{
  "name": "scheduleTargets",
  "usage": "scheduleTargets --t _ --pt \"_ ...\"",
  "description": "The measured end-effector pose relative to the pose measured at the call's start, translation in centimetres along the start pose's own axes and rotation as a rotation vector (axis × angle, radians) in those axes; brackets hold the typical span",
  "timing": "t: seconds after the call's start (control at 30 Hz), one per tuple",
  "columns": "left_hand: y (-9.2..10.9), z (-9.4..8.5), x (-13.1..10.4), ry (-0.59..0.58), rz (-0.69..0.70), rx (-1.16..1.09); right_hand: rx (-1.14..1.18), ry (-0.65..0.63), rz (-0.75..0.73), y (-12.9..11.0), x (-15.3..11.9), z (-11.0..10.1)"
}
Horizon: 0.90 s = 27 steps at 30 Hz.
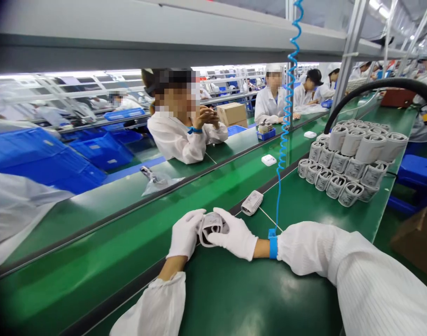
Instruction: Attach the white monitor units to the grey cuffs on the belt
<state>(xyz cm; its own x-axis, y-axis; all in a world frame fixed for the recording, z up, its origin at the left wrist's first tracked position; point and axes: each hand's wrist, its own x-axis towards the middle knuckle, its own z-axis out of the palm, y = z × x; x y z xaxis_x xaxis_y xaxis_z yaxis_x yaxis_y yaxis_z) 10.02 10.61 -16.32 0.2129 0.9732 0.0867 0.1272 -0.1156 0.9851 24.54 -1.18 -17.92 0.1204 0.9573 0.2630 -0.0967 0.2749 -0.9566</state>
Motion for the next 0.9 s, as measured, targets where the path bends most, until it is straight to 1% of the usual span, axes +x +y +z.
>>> scheduleTargets --t 0.1,0.23,0.3,0.37,0.43,0.5,0.6,0.7,0.8,0.9 --pt "-0.2 0.6 -0.3 -0.014 -0.026 0.04 -0.022 -0.022 -0.069 -0.9 -2.3 -2.5" --pt "-0.6 1.7 -0.3 0.048 -0.056 0.173 -0.045 0.037 -0.156 -1.8 -4.9 -7.5" --pt "-0.6 2.4 0.2 0.058 -0.072 0.24 -0.051 0.133 -0.191 -2.4 -5.5 -10.1" --pt "-0.5 3.1 0.9 0.048 -0.073 0.291 -0.057 0.281 -0.178 -3.2 -5.5 -12.6" --pt "-0.1 3.8 2.0 0.029 -0.061 0.332 -0.073 0.436 -0.144 -3.9 -4.9 -14.7" --pt "0.5 4.7 3.1 0.002 -0.037 0.366 -0.057 0.562 -0.119 -4.2 -3.9 -16.3" --pt "1.4 6.5 5.1 -0.059 0.016 0.397 0.017 0.695 -0.059 -3.8 -2.5 -17.5" --pt "2.0 9.0 7.2 -0.139 0.077 0.386 0.009 0.736 0.027 -2.6 -1.6 -17.5" --pt "2.5 12.0 9.5 -0.217 0.123 0.34 -0.04 0.744 -0.02 -1.8 -1.1 -17.2" --pt "2.9 14.9 11.8 -0.285 0.152 0.276 -0.04 0.74 -0.06 -1.7 -1.0 -16.8"
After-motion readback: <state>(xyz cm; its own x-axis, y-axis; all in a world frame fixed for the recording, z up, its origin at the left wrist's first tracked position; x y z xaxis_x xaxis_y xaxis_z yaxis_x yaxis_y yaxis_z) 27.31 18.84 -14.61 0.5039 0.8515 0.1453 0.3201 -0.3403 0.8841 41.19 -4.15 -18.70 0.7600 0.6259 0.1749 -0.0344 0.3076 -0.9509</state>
